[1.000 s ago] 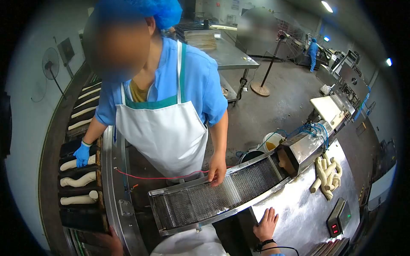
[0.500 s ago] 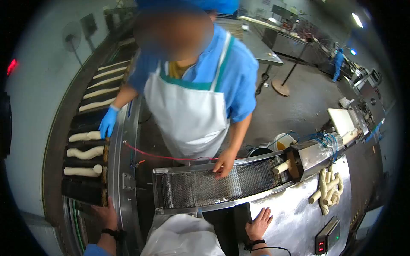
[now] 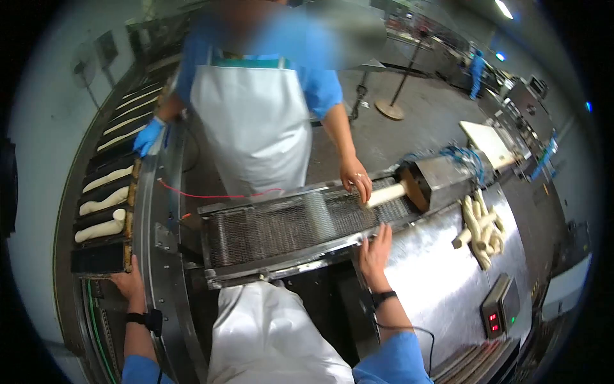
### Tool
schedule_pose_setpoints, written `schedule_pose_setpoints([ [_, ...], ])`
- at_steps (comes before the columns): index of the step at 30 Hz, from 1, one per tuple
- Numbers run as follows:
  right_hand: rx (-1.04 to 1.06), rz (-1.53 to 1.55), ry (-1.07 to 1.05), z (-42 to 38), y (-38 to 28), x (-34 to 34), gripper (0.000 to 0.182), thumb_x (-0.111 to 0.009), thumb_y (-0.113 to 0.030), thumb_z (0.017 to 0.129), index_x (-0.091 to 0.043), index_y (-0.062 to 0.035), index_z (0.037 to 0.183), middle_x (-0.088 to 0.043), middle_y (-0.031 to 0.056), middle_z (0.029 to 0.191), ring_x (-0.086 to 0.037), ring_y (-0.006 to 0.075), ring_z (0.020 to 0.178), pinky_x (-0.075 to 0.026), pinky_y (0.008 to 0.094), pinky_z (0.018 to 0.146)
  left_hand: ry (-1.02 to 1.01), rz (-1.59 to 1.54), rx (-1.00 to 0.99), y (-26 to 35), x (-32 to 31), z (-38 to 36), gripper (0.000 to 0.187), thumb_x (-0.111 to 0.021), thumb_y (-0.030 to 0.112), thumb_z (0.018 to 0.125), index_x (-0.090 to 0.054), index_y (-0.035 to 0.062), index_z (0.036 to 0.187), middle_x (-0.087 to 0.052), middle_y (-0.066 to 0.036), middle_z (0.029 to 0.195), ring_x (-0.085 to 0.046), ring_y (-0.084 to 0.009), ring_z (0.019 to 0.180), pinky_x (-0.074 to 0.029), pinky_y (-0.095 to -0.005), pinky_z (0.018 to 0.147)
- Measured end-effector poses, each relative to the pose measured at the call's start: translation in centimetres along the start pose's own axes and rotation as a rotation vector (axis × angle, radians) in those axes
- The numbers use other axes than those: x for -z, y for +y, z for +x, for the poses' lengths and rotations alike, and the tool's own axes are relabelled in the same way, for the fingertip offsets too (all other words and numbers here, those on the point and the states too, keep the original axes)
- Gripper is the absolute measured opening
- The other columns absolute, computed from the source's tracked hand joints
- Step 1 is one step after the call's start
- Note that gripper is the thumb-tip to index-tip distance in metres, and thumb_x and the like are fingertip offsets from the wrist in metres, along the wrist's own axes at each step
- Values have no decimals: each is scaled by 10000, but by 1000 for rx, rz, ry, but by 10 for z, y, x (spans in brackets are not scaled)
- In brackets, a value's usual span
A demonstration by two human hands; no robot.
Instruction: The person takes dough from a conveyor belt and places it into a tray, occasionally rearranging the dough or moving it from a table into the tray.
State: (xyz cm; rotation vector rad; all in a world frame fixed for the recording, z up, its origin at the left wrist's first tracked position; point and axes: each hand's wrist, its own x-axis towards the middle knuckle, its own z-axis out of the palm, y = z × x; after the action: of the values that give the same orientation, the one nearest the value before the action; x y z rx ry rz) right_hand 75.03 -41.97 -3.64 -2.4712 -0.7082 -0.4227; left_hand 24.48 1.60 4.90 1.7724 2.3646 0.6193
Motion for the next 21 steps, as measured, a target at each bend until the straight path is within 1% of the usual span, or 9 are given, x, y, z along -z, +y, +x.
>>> schedule_pose_setpoints([
  [3,-12,-85,10,27,-4,-9,727,-621,-271,915,-310,63,1481,-346,318,1502,-301,445,1426,-230,530,1183,34,74,7,-13,-15,8,1274,-642,737,795,-182,-285,1400,-257,-447,1480,-275,-489,1428,-311,-459,1180],
  [5,-44,-249,-98,39,-15,-12,721,-605,-299,920,-321,59,1478,-352,295,1512,-302,426,1434,-213,558,1182,77,72,-8,-20,-21,11,1248,-650,729,795,-224,-285,1386,-284,-442,1471,-287,-496,1418,-316,-467,1176],
  [8,-96,-269,-138,51,-24,-16,720,-592,-329,922,-330,53,1474,-365,272,1515,-303,404,1442,-199,574,1182,84,28,-30,-13,-11,3,1242,-659,721,793,-232,-284,1384,-285,-436,1474,-280,-505,1417,-306,-473,1180],
  [9,-85,-309,-142,49,-27,-17,696,-576,-328,931,-348,52,1467,-373,259,1516,-306,395,1442,-199,563,1187,54,-2,-6,-4,0,-7,1236,-661,715,796,-232,-283,1385,-289,-437,1471,-270,-514,1417,-305,-479,1179],
  [12,-92,-341,-139,41,-26,-24,642,-549,-311,943,-385,53,1446,-392,256,1505,-307,395,1442,-200,561,1189,106,101,-47,-28,-31,17,1232,-669,710,792,-221,-258,1411,-289,-421,1482,-298,-506,1406,-342,-475,1159],
  [16,-91,-309,-96,38,-25,-28,583,-520,-279,952,-418,40,1429,-419,246,1490,-302,400,1447,-181,556,1198,20,-57,-19,-6,1,-4,1214,-676,711,784,-227,-199,1451,-301,-369,1506,-339,-464,1398,-370,-467,1137],
  [17,-115,-311,-140,39,-25,-27,595,-527,-282,951,-405,31,1442,-396,238,1508,-292,394,1453,-174,548,1203,196,3,-66,-15,-16,3,1184,-697,692,783,-258,-193,1436,-342,-356,1478,-383,-443,1371,-383,-469,1116],
  [20,-100,-324,-110,41,-25,-27,603,-536,-282,950,-397,28,1448,-395,239,1509,-296,389,1453,-183,542,1202,243,-25,-66,-22,-28,6,1169,-725,666,778,-259,-185,1431,-348,-341,1470,-389,-432,1363,-384,-466,1109],
  [21,-102,-339,-103,43,-25,-26,599,-543,-278,950,-400,22,1448,-416,243,1494,-312,389,1445,-196,537,1200,156,-77,-113,-19,-14,2,1211,-736,656,776,-199,-198,1446,-304,-347,1498,-320,-430,1411,-360,-455,1135],
])
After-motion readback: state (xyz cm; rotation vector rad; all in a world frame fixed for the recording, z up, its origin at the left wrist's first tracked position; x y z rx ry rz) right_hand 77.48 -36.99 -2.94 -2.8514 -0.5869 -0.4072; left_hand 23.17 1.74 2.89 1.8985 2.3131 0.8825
